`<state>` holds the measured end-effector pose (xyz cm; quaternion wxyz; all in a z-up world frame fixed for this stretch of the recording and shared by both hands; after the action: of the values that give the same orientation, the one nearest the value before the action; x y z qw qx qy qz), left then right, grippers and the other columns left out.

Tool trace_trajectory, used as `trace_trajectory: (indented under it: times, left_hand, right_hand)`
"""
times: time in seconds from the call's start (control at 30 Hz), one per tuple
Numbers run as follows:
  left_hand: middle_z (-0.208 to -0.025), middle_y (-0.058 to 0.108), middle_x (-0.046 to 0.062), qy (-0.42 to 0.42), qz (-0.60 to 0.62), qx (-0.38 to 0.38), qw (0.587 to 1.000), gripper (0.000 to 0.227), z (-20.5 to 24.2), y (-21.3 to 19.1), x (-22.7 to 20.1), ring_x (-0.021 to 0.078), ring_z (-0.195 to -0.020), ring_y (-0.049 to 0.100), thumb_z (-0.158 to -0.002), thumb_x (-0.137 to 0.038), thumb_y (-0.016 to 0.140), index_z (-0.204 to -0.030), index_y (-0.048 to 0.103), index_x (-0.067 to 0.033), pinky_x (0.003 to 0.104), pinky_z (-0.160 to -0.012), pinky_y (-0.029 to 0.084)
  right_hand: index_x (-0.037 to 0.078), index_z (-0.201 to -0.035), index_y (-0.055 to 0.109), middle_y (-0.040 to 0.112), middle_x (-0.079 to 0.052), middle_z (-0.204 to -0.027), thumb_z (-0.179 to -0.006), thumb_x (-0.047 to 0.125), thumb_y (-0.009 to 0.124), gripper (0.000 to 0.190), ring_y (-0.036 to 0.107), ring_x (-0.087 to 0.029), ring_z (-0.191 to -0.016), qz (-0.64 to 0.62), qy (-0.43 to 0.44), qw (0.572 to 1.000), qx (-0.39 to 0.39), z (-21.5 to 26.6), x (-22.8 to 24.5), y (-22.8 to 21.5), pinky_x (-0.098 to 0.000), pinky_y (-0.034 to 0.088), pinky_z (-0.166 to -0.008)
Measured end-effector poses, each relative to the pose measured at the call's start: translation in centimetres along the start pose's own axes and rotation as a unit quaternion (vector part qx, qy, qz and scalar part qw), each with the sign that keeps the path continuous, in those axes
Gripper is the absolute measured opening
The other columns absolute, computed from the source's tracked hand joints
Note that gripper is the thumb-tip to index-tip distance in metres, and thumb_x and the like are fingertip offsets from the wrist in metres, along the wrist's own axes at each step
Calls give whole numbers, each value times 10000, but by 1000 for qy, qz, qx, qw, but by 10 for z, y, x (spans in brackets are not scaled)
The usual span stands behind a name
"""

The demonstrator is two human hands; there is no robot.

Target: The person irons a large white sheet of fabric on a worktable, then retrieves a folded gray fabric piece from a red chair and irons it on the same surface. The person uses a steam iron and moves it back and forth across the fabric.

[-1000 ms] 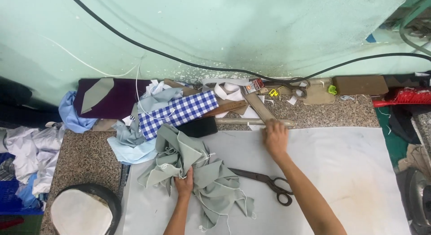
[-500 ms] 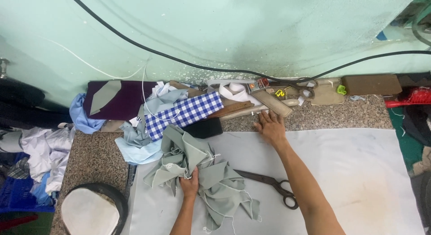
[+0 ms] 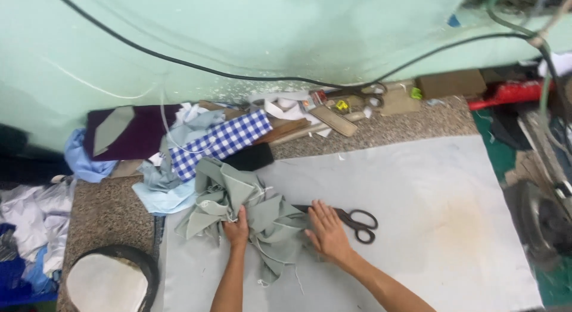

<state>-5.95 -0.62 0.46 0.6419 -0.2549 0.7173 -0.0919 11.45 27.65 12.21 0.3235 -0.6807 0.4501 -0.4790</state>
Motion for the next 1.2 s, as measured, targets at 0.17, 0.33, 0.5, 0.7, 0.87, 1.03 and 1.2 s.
trace_trajectory:
  times: [0.17,0.33,0.5,0.7,0.87,1.03,1.2]
  left_hand:
    - [-1358,603,274,1,-12,40,999,610,-7,-5,-2,418,-1292,553,-959,-432,711,-1351,596,22,529,-1114,404]
    - [-1381,607,192,-15,-5,46,999,561,-5,-15,-45,343,-1285,572,-994,-474,686,-1370,612,-66,467,-1111,419]
    - [-1357,604,282,-80,32,55,995,577,-3,-20,-78,396,-1279,562,-1010,-470,699,-1342,635,-3,487,-1073,422]
    - [-1434,447,386,-293,170,56,939,1002,15,-37,-207,480,-1379,444,-901,-669,717,-1448,378,99,548,-1137,371]
    - [-1493,436,258,-326,400,37,856,946,-19,-4,-295,393,-1359,455,-818,-575,710,-1493,347,-21,533,-1104,398]
    - [-1522,541,73,-294,485,57,821,1039,-115,40,-317,229,-1334,577,-658,-635,672,-1514,434,-95,412,-1083,531]
    - [-1455,532,131,-293,69,130,945,954,-142,88,-195,347,-1145,624,-803,-686,626,-1532,425,-103,415,-720,602]
  right_hand:
    - [-12,-1468,460,381,-239,-1602,-1023,380,490,594,360,-399,-1472,-28,74,997,21,138,-16,-19,-535,322,-1162]
    - [177,-1422,586,544,-85,-1523,-962,401,575,512,465,-277,-1441,116,181,976,11,234,-140,-103,-488,354,-1187]
    - [43,-1401,676,634,-232,-1443,-1114,468,535,532,533,-373,-1412,330,504,788,-128,305,-228,-162,-489,454,-1074]
    - [42,-1314,651,601,-220,-1433,-899,317,711,502,569,-390,-1335,197,262,931,-161,177,-106,-109,-466,451,-1089]
    - [49,-1412,564,522,-183,-1521,-976,440,530,587,459,-342,-1442,174,267,944,-80,134,-62,-48,-489,340,-1185]
    - [70,-1462,512,474,-131,-1581,-967,488,474,649,392,-296,-1502,167,287,941,-71,132,-61,-40,-487,252,-1255]
    - [57,-1413,578,551,-127,-1523,-957,464,523,614,465,-293,-1459,186,267,939,-107,128,-57,-47,-487,323,-1222]
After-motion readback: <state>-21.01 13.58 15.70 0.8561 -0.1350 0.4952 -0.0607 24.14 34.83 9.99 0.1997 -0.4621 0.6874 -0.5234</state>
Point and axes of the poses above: each hand's wrist, its own z-axis away from the middle knuckle, its own y-axis out of the palm, x = y × z, the point moved 5 cm from there along -z, towards the middle knuckle
